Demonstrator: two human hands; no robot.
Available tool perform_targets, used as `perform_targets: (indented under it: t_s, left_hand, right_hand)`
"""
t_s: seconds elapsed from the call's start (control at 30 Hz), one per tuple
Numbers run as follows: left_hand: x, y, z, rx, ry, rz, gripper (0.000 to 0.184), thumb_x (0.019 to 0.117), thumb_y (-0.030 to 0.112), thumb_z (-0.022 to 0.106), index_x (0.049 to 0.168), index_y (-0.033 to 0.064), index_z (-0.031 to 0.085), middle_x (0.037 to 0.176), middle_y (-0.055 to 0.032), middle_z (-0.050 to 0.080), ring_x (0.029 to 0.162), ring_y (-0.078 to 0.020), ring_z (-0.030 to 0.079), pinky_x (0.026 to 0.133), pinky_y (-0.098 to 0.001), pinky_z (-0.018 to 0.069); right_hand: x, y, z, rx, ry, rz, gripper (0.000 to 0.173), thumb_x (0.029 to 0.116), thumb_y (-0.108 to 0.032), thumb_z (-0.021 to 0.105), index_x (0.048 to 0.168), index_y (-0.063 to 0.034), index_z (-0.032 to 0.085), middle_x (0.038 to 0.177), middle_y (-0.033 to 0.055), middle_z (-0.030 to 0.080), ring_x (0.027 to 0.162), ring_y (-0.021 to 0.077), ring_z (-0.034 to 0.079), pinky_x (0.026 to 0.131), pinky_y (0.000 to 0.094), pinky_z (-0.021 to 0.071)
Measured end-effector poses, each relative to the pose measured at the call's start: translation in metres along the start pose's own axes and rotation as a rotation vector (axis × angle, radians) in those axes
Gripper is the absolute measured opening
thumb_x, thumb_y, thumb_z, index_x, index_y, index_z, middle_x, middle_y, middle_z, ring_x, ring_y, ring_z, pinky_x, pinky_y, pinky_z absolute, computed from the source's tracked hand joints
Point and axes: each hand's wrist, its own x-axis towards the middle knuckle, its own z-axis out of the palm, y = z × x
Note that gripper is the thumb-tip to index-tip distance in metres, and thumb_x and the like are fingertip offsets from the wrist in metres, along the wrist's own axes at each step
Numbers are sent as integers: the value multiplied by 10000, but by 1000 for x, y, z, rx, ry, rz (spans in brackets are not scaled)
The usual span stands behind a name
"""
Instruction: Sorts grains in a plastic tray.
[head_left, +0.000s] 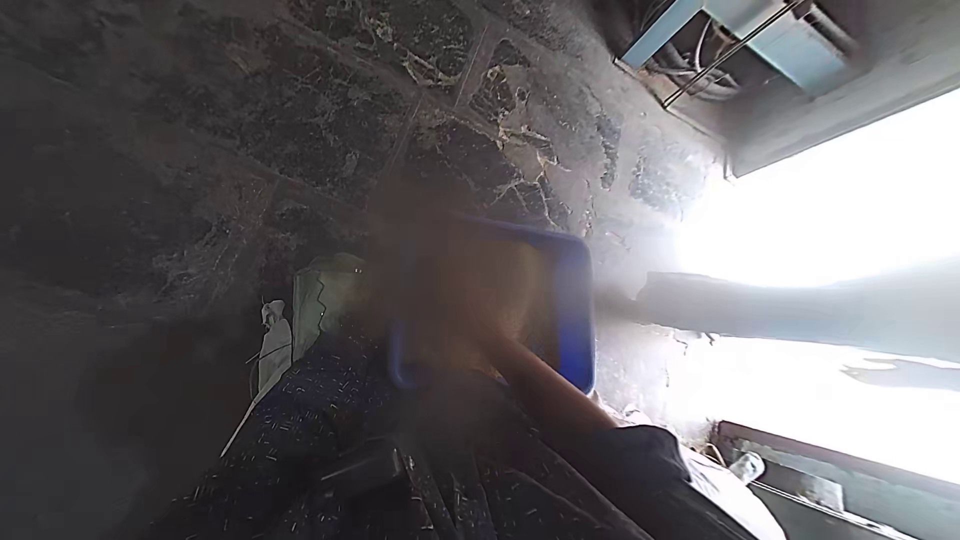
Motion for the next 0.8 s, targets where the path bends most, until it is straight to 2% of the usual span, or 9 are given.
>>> perform_targets:
  t_s: [0.03,0.07,0.13,0.27,0.4,0.6,0.67,0.73,0.8]
  left_hand:
    - [-2,4,5,-19,5,19,319,983,-5,552,1286,-80,487,956,-67,694,827,-68,690,760,-221,588]
    - [-7,32,25,-6,124,-161,269,989,-51,538,1256,-30,514,920,-54,673,798,-71,664,773,-235,570]
    - [-8,47,36,29,128,-180,264,1001,-46,510,1264,-38,497,917,-15,623,784,-24,621,763,-193,543]
    - [4,10,7,3,-28,-24,299,969,104,589,1239,0,514,921,29,670,794,10,656,759,-176,565]
    - [-21,103,70,165,159,-286,232,1012,-114,429,1236,-87,485,906,-50,545,750,-1,545,738,-132,483]
    - [-17,88,62,89,146,-253,299,978,-126,497,1267,-52,473,924,-40,596,760,0,590,732,-146,514]
    - [-17,70,53,16,78,-110,324,956,-137,496,1272,-75,459,952,-62,622,789,-2,625,721,-139,535]
    - [-20,80,61,32,124,-185,316,956,-150,494,1255,-50,477,949,-54,604,791,-17,607,729,-159,526]
    - [-16,69,51,9,97,-213,382,916,-111,528,1276,9,490,963,-5,635,818,-1,642,752,-167,557]
  right_hand:
    - [-19,-18,-23,77,-146,55,405,994,-174,654,1312,72,605,1296,289,602,1224,447,583,1001,547,495]
    - [-35,-24,-26,142,-150,50,362,998,-142,629,1284,79,635,1286,288,622,1229,450,589,1009,550,493]
    - [-64,-31,-25,251,-93,2,319,968,-114,638,1202,96,690,1249,299,659,1208,473,610,1022,568,489]
    - [-81,-39,-50,395,-352,-62,306,1003,-154,609,1155,86,724,1284,285,666,1268,485,565,1086,595,394]
    - [-71,-34,-55,387,-567,-180,306,1030,-130,574,1152,115,711,1316,295,638,1308,491,524,1116,595,339]
    - [-69,9,-10,112,-468,-320,334,1010,-234,552,1234,-67,735,1386,232,626,1312,501,530,1009,697,392]
    - [-76,21,-13,19,-473,-243,322,993,-199,588,1232,-31,723,1425,263,582,1373,514,470,1107,704,333]
    - [-87,35,-21,-10,-417,-182,275,934,-140,673,1169,-21,752,1413,292,578,1397,527,438,1149,721,271]
    - [-94,51,-29,-23,-350,-96,275,860,-111,740,1123,-31,768,1379,280,600,1360,512,470,1114,706,325]
